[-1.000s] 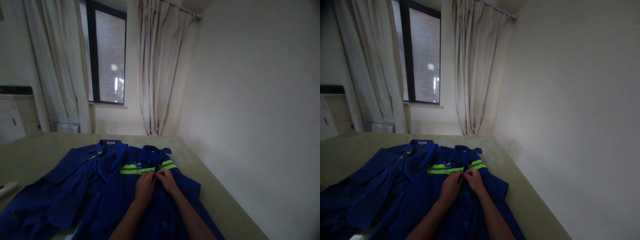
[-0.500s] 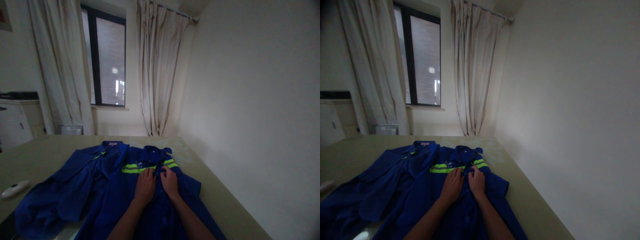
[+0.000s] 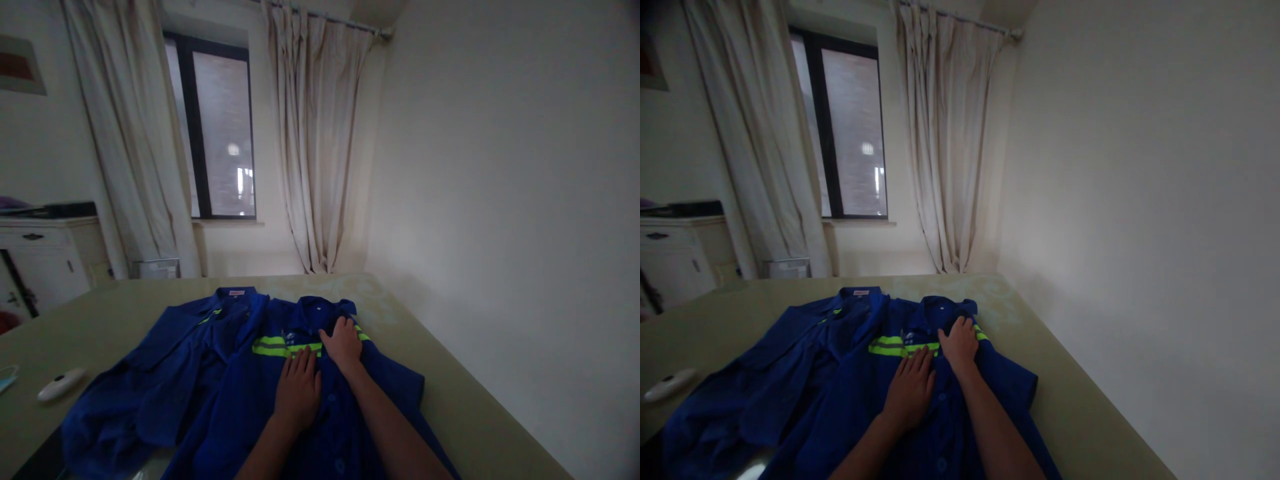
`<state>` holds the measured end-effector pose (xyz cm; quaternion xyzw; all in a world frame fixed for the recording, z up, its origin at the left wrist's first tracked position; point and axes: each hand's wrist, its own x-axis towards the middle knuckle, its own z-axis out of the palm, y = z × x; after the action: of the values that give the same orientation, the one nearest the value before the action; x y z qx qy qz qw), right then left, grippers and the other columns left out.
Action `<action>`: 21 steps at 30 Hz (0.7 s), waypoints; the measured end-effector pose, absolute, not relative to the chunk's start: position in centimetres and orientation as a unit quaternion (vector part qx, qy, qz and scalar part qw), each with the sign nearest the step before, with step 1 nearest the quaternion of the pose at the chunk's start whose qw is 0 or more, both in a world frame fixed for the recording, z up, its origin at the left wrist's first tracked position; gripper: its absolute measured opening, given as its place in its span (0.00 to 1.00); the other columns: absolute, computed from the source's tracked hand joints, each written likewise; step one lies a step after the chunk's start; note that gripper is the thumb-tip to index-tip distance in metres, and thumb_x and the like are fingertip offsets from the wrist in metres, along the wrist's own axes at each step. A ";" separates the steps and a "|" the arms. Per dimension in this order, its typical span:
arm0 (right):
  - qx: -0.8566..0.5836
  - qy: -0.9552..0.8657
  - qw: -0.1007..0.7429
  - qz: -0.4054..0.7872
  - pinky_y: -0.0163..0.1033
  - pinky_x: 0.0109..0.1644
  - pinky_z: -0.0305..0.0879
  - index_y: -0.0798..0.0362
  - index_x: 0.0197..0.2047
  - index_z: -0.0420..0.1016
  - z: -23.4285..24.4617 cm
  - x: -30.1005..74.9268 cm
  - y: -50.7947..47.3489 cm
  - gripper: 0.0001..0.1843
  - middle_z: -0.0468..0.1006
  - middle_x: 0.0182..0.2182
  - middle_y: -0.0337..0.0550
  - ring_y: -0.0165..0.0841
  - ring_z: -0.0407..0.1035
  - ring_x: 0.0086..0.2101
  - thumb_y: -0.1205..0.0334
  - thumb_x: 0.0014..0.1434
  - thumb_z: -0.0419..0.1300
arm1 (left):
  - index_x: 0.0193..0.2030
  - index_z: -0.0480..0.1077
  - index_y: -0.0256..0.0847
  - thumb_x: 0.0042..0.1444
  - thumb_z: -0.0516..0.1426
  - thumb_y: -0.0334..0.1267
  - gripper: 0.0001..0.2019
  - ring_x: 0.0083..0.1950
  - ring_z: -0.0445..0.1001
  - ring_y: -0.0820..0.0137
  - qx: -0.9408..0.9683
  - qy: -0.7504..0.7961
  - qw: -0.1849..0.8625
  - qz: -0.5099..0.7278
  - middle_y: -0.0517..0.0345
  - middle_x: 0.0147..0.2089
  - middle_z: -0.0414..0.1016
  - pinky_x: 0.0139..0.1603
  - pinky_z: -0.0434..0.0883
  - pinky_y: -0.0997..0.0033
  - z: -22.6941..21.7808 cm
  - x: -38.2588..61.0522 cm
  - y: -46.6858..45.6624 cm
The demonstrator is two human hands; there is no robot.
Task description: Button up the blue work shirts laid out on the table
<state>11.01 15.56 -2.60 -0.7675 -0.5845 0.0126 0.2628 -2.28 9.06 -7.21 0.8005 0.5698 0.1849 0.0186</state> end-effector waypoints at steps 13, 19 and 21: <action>-0.644 -0.668 0.366 0.073 0.37 0.46 0.66 0.53 0.42 0.75 -6.2 12.6 16.3 0.12 0.80 0.39 0.46 0.38 0.73 0.40 0.68 0.55 0.55 | 0.76 0.44 0.41 0.61 0.45 0.22 0.36 0.48 0.81 0.59 0.794 0.600 0.000 0.097 0.43 0.54 0.78 0.45 0.75 0.62 -2.6 -4.2 15.4; -0.505 -0.743 0.393 0.197 0.34 0.40 0.63 0.51 0.34 0.72 -4.7 13.4 16.3 0.12 0.77 0.30 0.37 0.32 0.71 0.33 0.62 0.66 0.50 | 0.67 0.65 0.48 0.58 0.52 0.23 0.31 0.61 0.73 0.51 0.842 0.534 -0.075 0.025 0.42 0.60 0.73 0.56 0.72 0.50 -1.9 -6.0 20.2; -0.529 -0.717 0.415 0.187 0.35 0.39 0.63 0.50 0.36 0.71 -3.4 15.1 17.2 0.14 0.76 0.29 0.37 0.32 0.70 0.31 0.60 0.69 0.48 | 0.64 0.68 0.48 0.57 0.53 0.22 0.29 0.67 0.66 0.51 0.854 0.512 -0.087 0.029 0.43 0.68 0.66 0.61 0.68 0.48 -1.9 -6.6 21.6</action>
<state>15.09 17.24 -3.43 -0.5285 -0.7166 0.1867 0.4150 -6.56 21.65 -1.86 0.8539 0.5123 0.0287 -0.0874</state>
